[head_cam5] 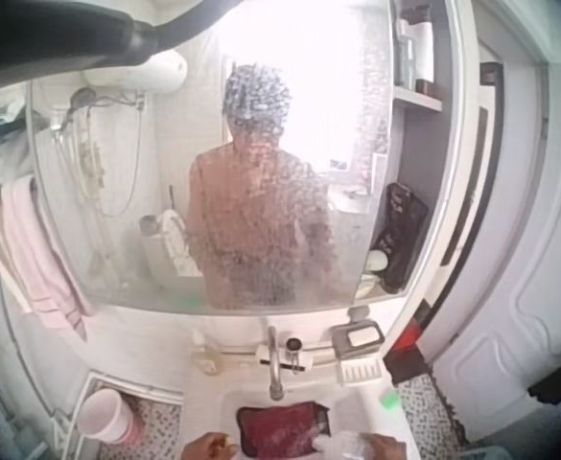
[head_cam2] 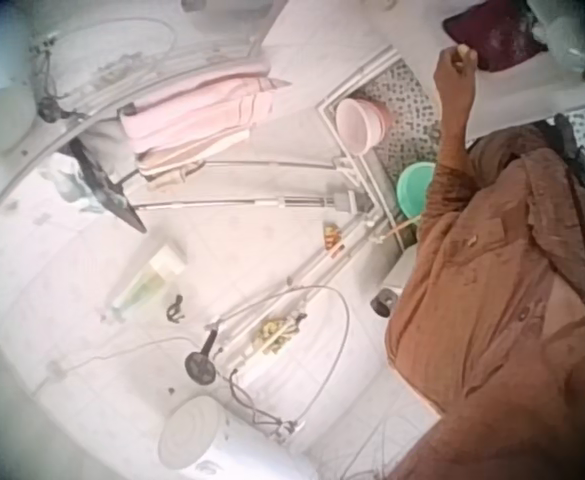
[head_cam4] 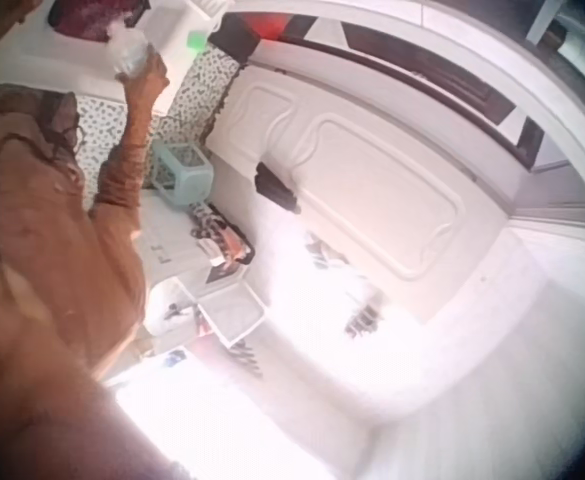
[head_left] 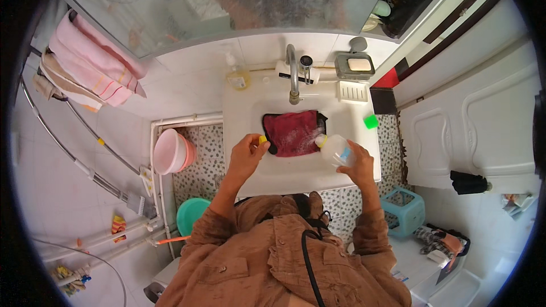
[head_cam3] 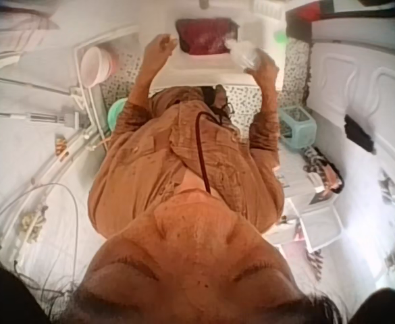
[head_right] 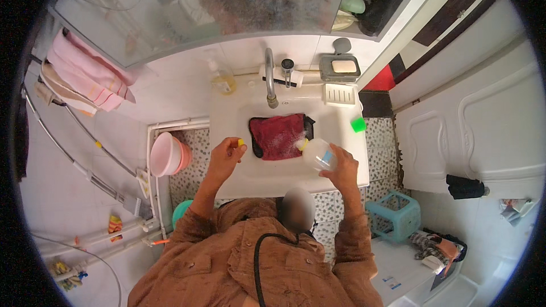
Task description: The person washes a small piece of dark fabric by hand in a bathroom sink. They turn on the tap, wet the fabric, apply liquid detergent from a bottle, and scrub the item thoroughly. The person rinses the fabric under running water and wrings it out multiple times.
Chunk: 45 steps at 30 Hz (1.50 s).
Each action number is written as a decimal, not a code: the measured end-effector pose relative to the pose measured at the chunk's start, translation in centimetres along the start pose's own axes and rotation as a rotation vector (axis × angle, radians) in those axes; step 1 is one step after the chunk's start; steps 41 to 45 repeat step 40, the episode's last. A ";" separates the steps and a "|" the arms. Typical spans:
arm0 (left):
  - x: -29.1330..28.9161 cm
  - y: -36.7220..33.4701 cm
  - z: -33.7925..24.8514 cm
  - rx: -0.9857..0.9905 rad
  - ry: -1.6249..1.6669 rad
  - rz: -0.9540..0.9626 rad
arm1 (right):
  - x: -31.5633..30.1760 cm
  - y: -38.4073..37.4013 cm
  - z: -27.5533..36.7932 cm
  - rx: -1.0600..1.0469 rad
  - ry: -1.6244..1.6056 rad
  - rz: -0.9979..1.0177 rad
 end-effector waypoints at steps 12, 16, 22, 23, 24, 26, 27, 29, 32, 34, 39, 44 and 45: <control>-1.8 0.4 -0.1 0.021 -0.071 -0.018 | 3.5 -3.9 3.8 0.067 -0.029 -0.073; -2.0 0.5 0.4 0.020 -0.019 -0.048 | 3.4 -4.0 2.5 0.093 -0.139 -0.065; 0.7 -0.3 -0.4 -0.036 0.289 0.155 | 4.8 -2.6 2.5 0.038 -0.535 0.001; 1.5 -0.5 -1.2 -0.006 0.305 0.196 | 5.4 -2.4 2.8 0.040 -0.629 0.027; 2.1 -0.8 -2.0 0.023 0.320 0.233 | 5.9 -2.3 3.6 0.015 -0.704 0.053; 3.3 -1.0 -4.1 0.036 0.318 0.300 | 5.5 -2.4 5.8 -0.038 -0.613 0.064; 3.5 -1.1 -5.2 0.047 0.266 0.308 | 5.2 -2.4 6.7 -0.062 -0.568 0.069; 3.8 -1.3 -6.5 0.069 0.164 0.322 | 4.6 -2.6 7.7 -0.119 -0.495 0.051; 3.5 -1.3 -8.3 0.239 -0.167 0.259 | 3.8 -2.7 8.6 -0.164 -0.366 0.033; 3.6 -1.4 -8.6 0.260 -0.276 0.263 | 3.5 -2.7 8.7 -0.157 -0.283 0.035; 3.7 -1.8 -7.9 0.183 -0.381 0.311 | 2.6 -2.5 9.5 -0.185 -0.141 -0.013; 3.5 -1.7 -8.2 0.195 -0.325 0.287 | 2.4 -2.6 9.6 -0.192 -0.118 -0.028; 3.5 -1.7 -8.2 0.195 -0.325 0.287 | 2.4 -2.6 9.6 -0.192 -0.118 -0.028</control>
Point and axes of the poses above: each hand's wrist, its own y-axis away from the middle knuckle, its own x-axis out of the palm, z = x × y, the point moved 8 cm from there along -y, towards the middle knuckle, and after that the axes turned 2 degrees about -y, right-handed, at the moved point
